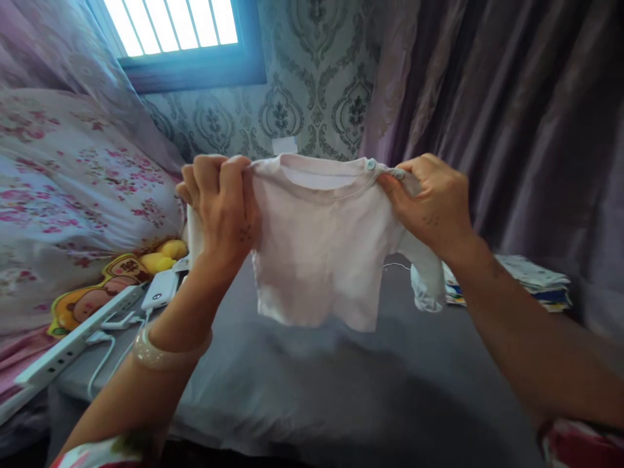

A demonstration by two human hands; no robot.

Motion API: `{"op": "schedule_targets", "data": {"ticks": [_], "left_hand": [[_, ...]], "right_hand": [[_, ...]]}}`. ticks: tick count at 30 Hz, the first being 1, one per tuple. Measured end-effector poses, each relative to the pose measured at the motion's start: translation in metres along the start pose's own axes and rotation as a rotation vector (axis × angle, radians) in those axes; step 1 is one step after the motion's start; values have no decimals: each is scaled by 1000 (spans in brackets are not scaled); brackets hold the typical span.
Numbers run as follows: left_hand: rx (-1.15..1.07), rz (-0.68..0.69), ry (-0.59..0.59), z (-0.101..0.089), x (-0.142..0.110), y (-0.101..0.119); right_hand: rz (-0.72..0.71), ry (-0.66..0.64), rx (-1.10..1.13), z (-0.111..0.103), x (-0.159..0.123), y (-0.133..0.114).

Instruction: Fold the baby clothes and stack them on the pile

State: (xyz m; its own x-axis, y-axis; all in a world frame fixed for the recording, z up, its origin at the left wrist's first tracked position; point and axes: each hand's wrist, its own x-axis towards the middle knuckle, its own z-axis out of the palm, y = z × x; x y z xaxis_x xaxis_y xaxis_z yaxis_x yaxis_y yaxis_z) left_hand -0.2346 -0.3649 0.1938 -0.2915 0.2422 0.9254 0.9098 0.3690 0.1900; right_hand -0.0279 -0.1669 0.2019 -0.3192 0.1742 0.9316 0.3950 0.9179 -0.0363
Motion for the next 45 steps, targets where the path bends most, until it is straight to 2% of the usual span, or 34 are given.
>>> {"op": "schedule_targets", "data": {"ticks": [2,3,6,8,12,16,21,27,38,45], "left_hand": [[55,41,-32,-1,8,-1],[90,55,-62,4,10,-3],[183,65,-198,41,-3,-19],[208,68,-321,77,-27,-36],[279,19,-584,145,-90,-64],[287,-41,-740,182,-131,-71],[314,-24,-800,205,-147,-76],[345,53,-823,229,-154,-90],[351,100,-867,280,-143,-104],[324,66,-914,300,-136,-108]], "right_hand": [[22,-58,25,4,7,3],[43,-107,35,10,8,6],[131,-306,26,46,-8,20],[186,-461,-12,77,-32,27],[262,-648,-135,133,-94,29],[288,-794,-202,168,-137,25],[300,-873,-255,196,-161,35],[325,-921,-275,221,-173,46],[398,-957,-261,252,-165,61],[426,-967,-234,263,-161,70]]}}
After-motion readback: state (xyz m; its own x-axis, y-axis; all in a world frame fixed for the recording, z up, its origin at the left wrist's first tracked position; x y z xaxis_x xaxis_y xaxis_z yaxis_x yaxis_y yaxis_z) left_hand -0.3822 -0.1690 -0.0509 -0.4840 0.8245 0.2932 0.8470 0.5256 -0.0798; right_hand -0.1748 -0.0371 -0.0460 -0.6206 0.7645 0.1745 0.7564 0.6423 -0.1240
